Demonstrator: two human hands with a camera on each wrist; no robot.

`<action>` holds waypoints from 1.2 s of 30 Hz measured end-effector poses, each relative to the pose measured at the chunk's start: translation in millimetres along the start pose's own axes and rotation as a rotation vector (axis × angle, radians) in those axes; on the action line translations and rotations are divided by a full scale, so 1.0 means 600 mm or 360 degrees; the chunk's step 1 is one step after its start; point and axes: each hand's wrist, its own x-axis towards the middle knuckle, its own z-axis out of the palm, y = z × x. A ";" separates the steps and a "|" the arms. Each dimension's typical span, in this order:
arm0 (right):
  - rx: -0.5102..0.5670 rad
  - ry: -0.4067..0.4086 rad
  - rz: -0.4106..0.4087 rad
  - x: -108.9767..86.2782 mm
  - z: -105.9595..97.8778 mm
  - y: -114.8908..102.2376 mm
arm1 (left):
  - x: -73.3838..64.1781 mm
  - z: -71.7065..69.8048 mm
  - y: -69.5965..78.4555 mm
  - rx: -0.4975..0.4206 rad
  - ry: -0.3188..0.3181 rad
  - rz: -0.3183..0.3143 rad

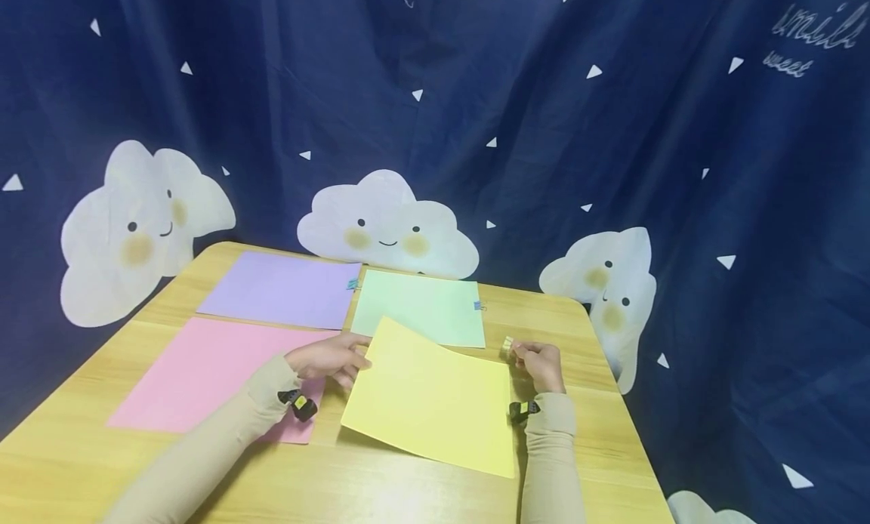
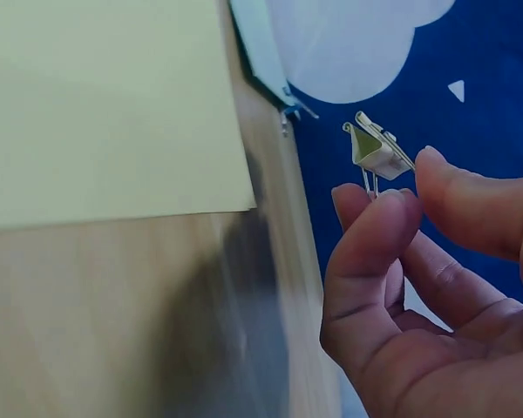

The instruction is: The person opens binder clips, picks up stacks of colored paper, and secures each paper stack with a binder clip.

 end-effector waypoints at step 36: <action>0.0542 -0.0238 0.0072 0.027 -0.021 -0.014 | -0.018 -0.066 -0.022 -0.0435 0.0132 0.0383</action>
